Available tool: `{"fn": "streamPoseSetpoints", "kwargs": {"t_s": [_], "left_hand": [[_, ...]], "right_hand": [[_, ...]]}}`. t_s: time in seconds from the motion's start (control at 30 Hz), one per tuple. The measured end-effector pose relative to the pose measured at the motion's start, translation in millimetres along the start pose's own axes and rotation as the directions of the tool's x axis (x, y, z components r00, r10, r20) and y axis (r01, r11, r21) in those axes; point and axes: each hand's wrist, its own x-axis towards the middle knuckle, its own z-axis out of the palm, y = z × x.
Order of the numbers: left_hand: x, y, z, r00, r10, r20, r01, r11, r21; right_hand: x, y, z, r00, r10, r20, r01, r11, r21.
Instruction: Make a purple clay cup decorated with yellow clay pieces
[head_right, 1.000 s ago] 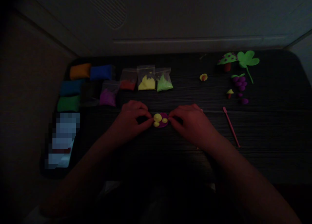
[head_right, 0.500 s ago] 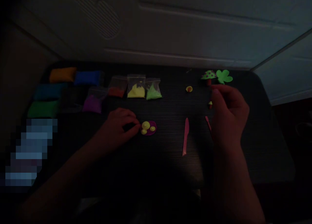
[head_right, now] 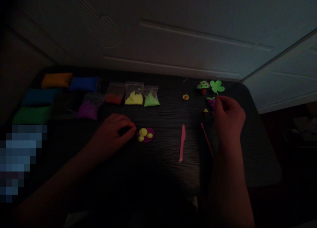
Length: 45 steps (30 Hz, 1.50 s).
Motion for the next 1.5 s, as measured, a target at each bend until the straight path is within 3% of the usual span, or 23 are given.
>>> {"fn": "streamPoseSetpoints", "kwargs": {"t_s": [0.13,0.3,0.43,0.77,0.9,1.0,1.1,1.17,1.3,1.5], "left_hand": [[2,0,0.2,1.000,-0.010,-0.008,0.010,1.000,-0.009],[2,1,0.0,1.000,-0.021,0.001,0.021,1.000,-0.004],[1,0,0.3,1.000,-0.007,-0.001,0.007,1.000,0.008],[1,2,0.1,1.000,-0.010,0.001,0.010,1.000,0.011],[0,1,1.3,1.000,-0.013,-0.003,0.013,1.000,0.013],[0,2,1.8,1.000,-0.012,0.003,0.012,1.000,0.017],[0,3,1.8,1.000,-0.022,0.010,0.022,0.999,0.023],[-1,3,1.9,1.000,-0.026,0.008,0.025,0.999,0.026],[-1,3,2.2,1.000,-0.021,0.018,0.021,0.999,0.030],[-1,3,2.7,1.000,-0.025,0.010,0.025,0.998,0.049]], "right_hand": [[3,4,-2,0.984,0.021,0.179,-0.003,0.995,-0.102],[4,6,3,0.954,0.075,0.290,0.005,0.963,-0.268],[5,5,3,0.937,0.086,0.338,0.014,0.959,-0.283],[-3,-11,-8,0.955,0.100,0.279,-0.089,0.995,-0.051],[-19,-32,-7,0.948,0.013,0.317,-0.102,0.959,0.264],[-40,-53,-2,0.857,-0.148,0.493,-0.117,0.876,0.468],[-58,-70,4,0.735,-0.348,0.582,0.012,0.864,0.503],[-64,-77,7,0.681,-0.425,0.596,0.091,0.857,0.508],[-68,-79,13,0.636,-0.456,0.622,0.111,0.853,0.511],[-72,-77,21,0.630,-0.478,0.613,0.156,0.850,0.503]]}}
